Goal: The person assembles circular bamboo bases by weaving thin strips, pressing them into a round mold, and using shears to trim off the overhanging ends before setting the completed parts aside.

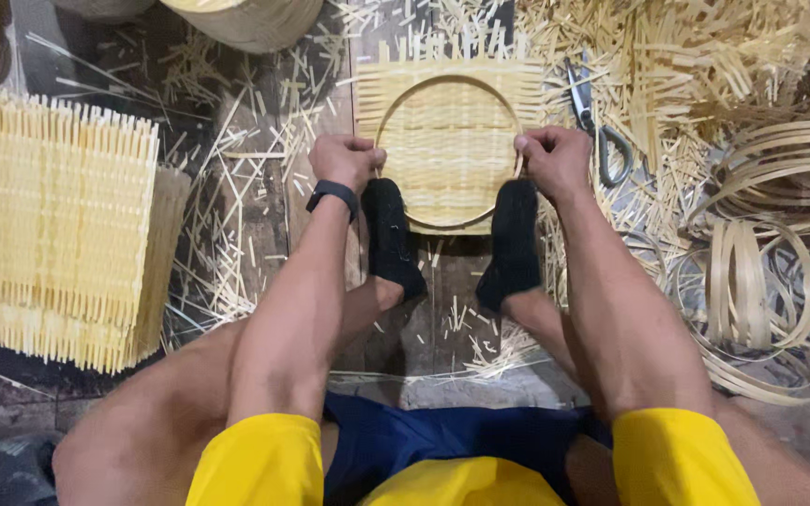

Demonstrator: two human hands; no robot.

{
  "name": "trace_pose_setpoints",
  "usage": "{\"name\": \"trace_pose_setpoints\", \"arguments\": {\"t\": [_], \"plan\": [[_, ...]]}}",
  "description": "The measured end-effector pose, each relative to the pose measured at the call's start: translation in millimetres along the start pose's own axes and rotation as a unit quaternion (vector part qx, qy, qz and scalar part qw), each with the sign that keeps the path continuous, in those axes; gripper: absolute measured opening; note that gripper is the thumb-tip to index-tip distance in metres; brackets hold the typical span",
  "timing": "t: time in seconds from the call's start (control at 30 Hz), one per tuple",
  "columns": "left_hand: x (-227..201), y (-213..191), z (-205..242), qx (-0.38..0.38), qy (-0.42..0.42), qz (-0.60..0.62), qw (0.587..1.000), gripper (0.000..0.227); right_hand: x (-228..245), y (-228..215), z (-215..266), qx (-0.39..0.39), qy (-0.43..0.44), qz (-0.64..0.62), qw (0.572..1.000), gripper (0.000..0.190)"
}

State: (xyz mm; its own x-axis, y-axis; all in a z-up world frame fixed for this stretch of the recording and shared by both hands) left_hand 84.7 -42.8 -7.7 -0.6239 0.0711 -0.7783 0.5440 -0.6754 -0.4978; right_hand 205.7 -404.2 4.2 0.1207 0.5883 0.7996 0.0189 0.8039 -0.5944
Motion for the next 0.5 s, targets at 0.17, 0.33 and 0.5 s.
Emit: {"name": "trace_pose_setpoints", "arguments": {"t": [0.17,0.33,0.5], "plan": [[6.4,5.7,-5.7,0.045,-0.066,0.024,0.996,0.021,32.2,-6.6,6.0,-0.004,-0.034,0.019,0.999,0.017],[-31.5,-0.8,-4.1,0.069,0.032,-0.246,0.966,0.027,106.4,-3.1,39.3,0.017,-0.137,0.226,0.964,0.044],[-117.6,61.9,16.8,-0.013,0.516,-0.159,0.842,0.035,130.8,97.8,131.2,0.243,-0.440,0.423,0.754,0.088]]}}
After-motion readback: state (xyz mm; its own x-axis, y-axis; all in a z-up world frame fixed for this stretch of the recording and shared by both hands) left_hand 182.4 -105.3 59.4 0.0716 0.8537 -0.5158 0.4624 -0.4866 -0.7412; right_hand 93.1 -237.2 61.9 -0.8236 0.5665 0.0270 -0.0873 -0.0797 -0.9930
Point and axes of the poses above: each hand's wrist, its own z-axis away from the middle knuckle, its own y-axis out of the palm, x = y × z, the point moved 7 cm from there along -z, towards the middle knuckle, and after that the axes turned 14 degrees about -x, right-handed, at the moved point
